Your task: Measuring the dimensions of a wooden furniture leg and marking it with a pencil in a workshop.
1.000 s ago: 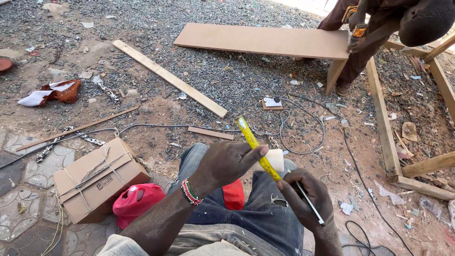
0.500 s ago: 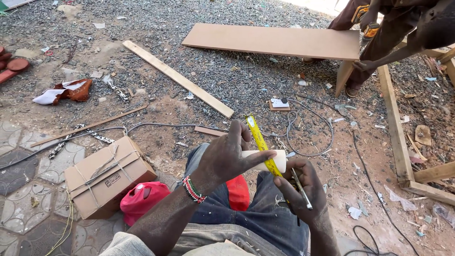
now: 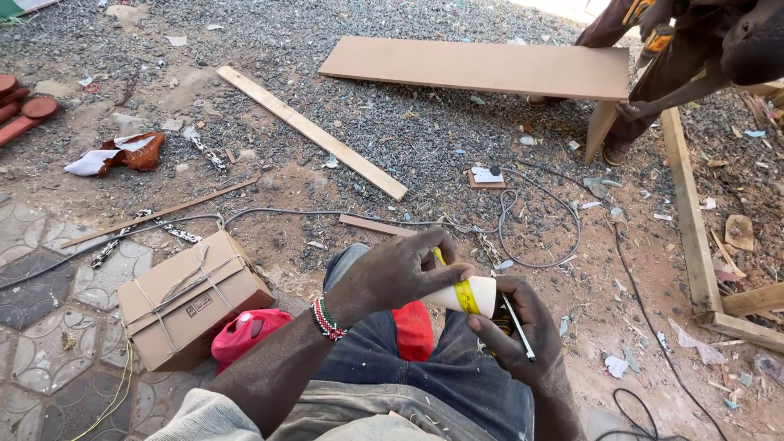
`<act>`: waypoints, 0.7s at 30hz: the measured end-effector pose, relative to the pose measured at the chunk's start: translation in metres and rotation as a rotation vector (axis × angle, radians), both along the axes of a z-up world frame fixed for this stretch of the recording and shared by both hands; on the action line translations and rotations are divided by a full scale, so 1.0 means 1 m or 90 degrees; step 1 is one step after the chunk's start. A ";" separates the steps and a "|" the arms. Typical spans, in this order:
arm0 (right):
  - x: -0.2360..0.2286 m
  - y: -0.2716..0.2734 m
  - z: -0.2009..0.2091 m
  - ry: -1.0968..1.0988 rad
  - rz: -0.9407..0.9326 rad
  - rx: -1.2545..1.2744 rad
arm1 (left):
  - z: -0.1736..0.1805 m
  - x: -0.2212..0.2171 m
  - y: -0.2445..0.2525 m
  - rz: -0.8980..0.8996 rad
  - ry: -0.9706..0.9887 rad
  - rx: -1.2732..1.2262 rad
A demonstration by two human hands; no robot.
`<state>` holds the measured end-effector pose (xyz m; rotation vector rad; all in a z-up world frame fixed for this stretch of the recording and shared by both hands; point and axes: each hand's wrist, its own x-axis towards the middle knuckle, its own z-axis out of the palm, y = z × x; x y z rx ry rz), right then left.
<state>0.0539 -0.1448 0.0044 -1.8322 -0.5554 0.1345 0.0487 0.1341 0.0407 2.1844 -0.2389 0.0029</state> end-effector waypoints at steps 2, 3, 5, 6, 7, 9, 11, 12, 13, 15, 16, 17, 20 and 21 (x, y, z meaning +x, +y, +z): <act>0.002 -0.004 -0.002 -0.006 0.007 -0.011 | 0.007 -0.004 0.000 0.000 -0.018 0.010; -0.005 -0.009 -0.005 -0.008 0.012 -0.022 | 0.009 -0.011 -0.004 -0.001 -0.032 0.022; 0.003 -0.018 -0.022 -0.028 0.008 0.028 | 0.022 -0.014 -0.002 -0.029 0.005 -0.020; 0.003 -0.024 -0.033 -0.063 0.005 0.077 | 0.025 -0.016 0.000 -0.052 0.028 -0.063; -0.003 -0.021 -0.024 -0.039 -0.009 0.069 | 0.026 -0.019 0.001 -0.063 0.053 -0.071; -0.006 -0.015 -0.006 -0.059 -0.016 0.073 | 0.029 -0.019 0.007 -0.117 -0.113 -0.033; -0.017 -0.003 0.014 -0.036 -0.023 0.102 | 0.032 -0.023 0.008 -0.170 -0.089 -0.003; -0.018 0.005 0.024 -0.029 -0.016 0.138 | 0.036 -0.022 0.010 -0.210 -0.083 0.036; -0.022 0.006 0.030 -0.024 -0.026 0.137 | 0.041 -0.026 0.008 -0.219 -0.078 0.033; -0.028 0.010 0.041 -0.080 0.029 0.077 | 0.052 -0.034 0.007 -0.175 -0.128 0.174; -0.031 0.007 0.039 -0.072 0.024 0.076 | 0.052 -0.035 0.006 -0.181 -0.121 0.171; -0.032 0.007 0.037 -0.059 0.043 0.117 | 0.053 -0.037 0.008 -0.198 -0.145 0.168; -0.034 0.001 0.031 -0.067 0.034 0.138 | 0.049 -0.040 0.008 -0.221 -0.170 0.164; -0.033 -0.002 0.029 -0.093 0.008 0.117 | 0.047 -0.041 0.006 -0.228 -0.175 0.164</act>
